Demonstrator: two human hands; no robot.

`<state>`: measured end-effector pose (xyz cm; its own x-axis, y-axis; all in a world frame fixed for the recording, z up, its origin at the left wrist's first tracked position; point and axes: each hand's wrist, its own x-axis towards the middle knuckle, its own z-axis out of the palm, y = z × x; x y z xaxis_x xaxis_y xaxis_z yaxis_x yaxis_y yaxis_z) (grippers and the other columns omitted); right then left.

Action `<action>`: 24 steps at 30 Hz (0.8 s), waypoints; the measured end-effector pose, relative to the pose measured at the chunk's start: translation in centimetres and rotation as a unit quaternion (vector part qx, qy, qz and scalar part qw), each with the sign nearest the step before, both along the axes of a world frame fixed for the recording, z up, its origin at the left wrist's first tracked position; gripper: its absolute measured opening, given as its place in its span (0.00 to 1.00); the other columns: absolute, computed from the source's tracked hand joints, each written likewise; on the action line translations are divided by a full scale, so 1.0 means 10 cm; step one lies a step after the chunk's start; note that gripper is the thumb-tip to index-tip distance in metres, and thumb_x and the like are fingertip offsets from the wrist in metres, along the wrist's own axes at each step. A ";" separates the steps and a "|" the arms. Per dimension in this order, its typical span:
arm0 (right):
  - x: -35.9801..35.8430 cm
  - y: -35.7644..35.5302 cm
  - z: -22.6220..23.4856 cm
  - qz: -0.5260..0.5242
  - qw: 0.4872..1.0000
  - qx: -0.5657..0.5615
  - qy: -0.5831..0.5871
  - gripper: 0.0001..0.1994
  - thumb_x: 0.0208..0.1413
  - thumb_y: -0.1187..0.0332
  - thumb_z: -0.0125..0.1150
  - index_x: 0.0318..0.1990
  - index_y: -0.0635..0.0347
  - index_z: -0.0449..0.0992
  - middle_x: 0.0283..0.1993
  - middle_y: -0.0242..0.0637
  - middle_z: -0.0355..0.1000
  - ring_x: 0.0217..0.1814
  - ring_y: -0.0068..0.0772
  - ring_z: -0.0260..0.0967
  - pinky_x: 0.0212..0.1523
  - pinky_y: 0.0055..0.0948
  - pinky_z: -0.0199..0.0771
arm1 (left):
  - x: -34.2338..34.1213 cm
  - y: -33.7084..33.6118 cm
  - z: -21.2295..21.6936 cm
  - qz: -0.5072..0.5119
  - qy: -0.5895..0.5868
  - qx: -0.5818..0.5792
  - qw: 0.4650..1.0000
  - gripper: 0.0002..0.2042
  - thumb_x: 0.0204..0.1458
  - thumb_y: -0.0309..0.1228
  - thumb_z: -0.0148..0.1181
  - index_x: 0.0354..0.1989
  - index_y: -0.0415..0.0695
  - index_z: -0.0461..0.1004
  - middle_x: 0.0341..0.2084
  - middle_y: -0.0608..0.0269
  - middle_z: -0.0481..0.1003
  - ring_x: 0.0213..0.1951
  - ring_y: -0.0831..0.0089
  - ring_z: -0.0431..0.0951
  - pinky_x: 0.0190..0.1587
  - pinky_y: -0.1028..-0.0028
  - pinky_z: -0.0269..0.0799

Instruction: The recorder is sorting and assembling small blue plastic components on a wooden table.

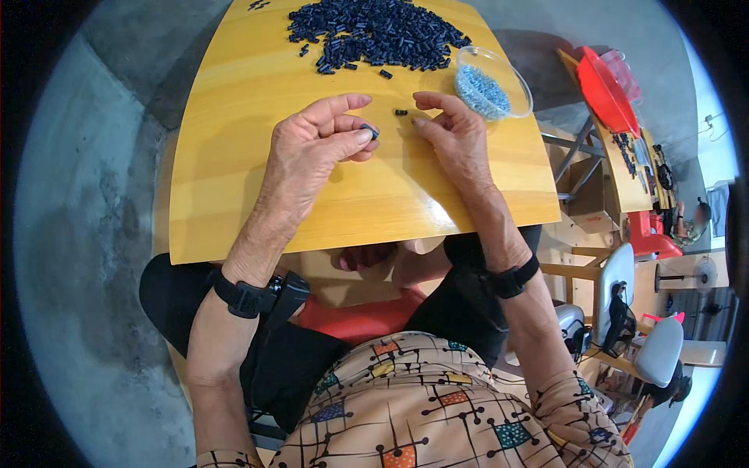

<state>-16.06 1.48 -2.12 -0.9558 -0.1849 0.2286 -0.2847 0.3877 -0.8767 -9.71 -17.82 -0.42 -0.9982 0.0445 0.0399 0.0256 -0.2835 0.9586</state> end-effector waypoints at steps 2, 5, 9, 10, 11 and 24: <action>0.03 0.02 0.04 0.005 0.999 -0.033 -0.030 0.17 0.41 0.77 0.60 0.43 0.63 0.72 0.34 0.32 0.69 0.25 0.20 0.62 0.27 0.22 0.68 | -0.01 0.01 0.01 0.002 0.003 0.000 1.000 0.19 0.48 0.22 0.55 0.50 0.36 0.66 0.30 0.59 0.75 0.31 0.76 0.75 0.36 0.80 0.72; 0.15 0.03 0.07 0.074 0.992 -0.083 -0.054 0.17 0.43 0.79 0.59 0.44 0.62 0.72 0.35 0.28 0.67 0.27 0.17 0.61 0.30 0.18 0.67 | -0.01 0.03 0.04 -0.010 0.015 -0.023 1.000 0.23 0.47 0.21 0.56 0.54 0.36 0.62 0.29 0.60 0.75 0.30 0.78 0.74 0.35 0.81 0.71; 0.30 -0.05 0.09 0.176 0.976 -0.129 -0.026 0.18 0.43 0.79 0.59 0.45 0.59 0.73 0.35 0.28 0.64 0.31 0.15 0.60 0.35 0.15 0.64 | 0.01 0.05 0.11 -0.038 0.025 -0.057 0.997 0.26 0.47 0.20 0.56 0.56 0.37 0.58 0.27 0.61 0.75 0.28 0.80 0.74 0.34 0.82 0.71; 0.32 -0.07 0.10 0.194 0.972 -0.130 -0.017 0.18 0.43 0.79 0.59 0.45 0.58 0.73 0.35 0.28 0.63 0.32 0.15 0.60 0.36 0.15 0.64 | 0.01 0.06 0.11 -0.045 0.029 -0.059 0.997 0.27 0.46 0.20 0.56 0.57 0.37 0.57 0.26 0.62 0.75 0.28 0.80 0.74 0.33 0.82 0.71; 0.33 -0.08 0.12 0.197 0.972 -0.124 -0.017 0.17 0.43 0.79 0.59 0.44 0.58 0.73 0.33 0.28 0.63 0.31 0.15 0.60 0.35 0.15 0.64 | 0.01 0.06 0.10 -0.046 0.028 -0.060 0.997 0.27 0.46 0.20 0.56 0.57 0.37 0.57 0.26 0.62 0.75 0.28 0.80 0.74 0.33 0.82 0.71; 0.39 -0.09 0.05 0.223 0.968 -0.112 0.009 0.10 0.43 0.75 0.63 0.37 0.60 0.75 0.30 0.29 0.66 0.31 0.18 0.65 0.34 0.18 0.67 | 0.13 0.03 0.09 -0.071 0.002 -0.042 0.997 0.28 0.45 0.21 0.58 0.57 0.37 0.57 0.25 0.61 0.76 0.26 0.81 0.74 0.31 0.85 0.69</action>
<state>-12.15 0.60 -1.58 -0.7886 -0.5215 0.3258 -0.3950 0.0236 -0.9184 -8.40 -17.54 0.43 -0.9815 0.1884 0.0351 -0.0042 -0.2044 0.9789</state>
